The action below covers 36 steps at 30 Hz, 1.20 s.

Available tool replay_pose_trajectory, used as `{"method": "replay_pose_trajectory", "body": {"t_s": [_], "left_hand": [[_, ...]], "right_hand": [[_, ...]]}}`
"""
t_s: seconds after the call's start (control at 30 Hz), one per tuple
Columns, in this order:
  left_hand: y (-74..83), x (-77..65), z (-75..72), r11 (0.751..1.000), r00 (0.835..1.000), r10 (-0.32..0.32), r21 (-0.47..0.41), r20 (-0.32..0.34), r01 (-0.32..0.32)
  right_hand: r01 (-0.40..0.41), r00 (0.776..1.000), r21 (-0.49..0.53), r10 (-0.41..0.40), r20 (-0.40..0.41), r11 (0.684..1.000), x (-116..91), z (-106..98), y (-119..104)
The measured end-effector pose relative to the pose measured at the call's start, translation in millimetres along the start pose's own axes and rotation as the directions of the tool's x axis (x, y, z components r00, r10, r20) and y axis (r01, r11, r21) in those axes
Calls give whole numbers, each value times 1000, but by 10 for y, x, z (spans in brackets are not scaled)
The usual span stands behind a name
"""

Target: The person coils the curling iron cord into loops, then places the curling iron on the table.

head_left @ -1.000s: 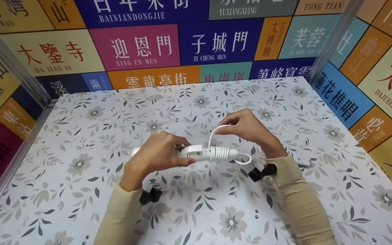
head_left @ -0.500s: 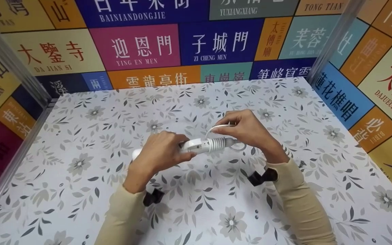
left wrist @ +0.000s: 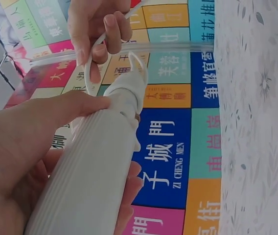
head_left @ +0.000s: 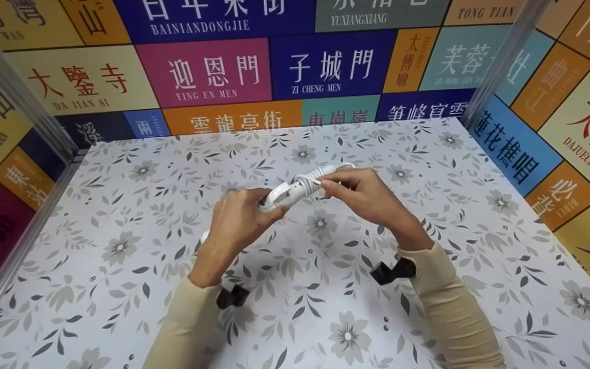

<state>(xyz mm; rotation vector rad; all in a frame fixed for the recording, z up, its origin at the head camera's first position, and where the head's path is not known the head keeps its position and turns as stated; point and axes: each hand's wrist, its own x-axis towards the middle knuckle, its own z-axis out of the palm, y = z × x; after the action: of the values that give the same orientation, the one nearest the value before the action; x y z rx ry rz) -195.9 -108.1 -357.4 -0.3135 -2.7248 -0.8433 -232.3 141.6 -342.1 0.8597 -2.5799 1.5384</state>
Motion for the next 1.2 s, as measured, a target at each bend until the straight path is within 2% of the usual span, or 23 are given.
{"method": "replay_pose_trajectory", "body": {"t_s": [0.2, 0.57, 0.77, 0.93, 1.07, 1.2], "left_hand": [[-10, -1, -9, 997, 997, -70, -26, -14, 69], [-36, 35, -21, 989, 990, -126, -80, -60, 121], [-45, 46, -42, 979, 985, -161, -137, -69, 150], [-73, 62, -78, 955, 974, -219, -216, -59, 201], [-96, 70, -118, 928, 973, -231, -306, -30, 211], [-105, 71, -149, 898, 972, -237, -381, 7, 222]], "right_hand": [[21, 999, 14, -21, 28, 1000, 15, 41, 6], [41, 996, -4, -40, 82, 999, 30, 110, 6], [35, 993, 31, -38, 111, 999, 32, 113, 35], [-2, 987, 51, -6, 164, 999, 45, 94, 92], [-29, 979, 50, 19, 201, 998, 75, 91, 176], [-71, 981, 67, 57, 187, 995, 96, 81, 250]]}}
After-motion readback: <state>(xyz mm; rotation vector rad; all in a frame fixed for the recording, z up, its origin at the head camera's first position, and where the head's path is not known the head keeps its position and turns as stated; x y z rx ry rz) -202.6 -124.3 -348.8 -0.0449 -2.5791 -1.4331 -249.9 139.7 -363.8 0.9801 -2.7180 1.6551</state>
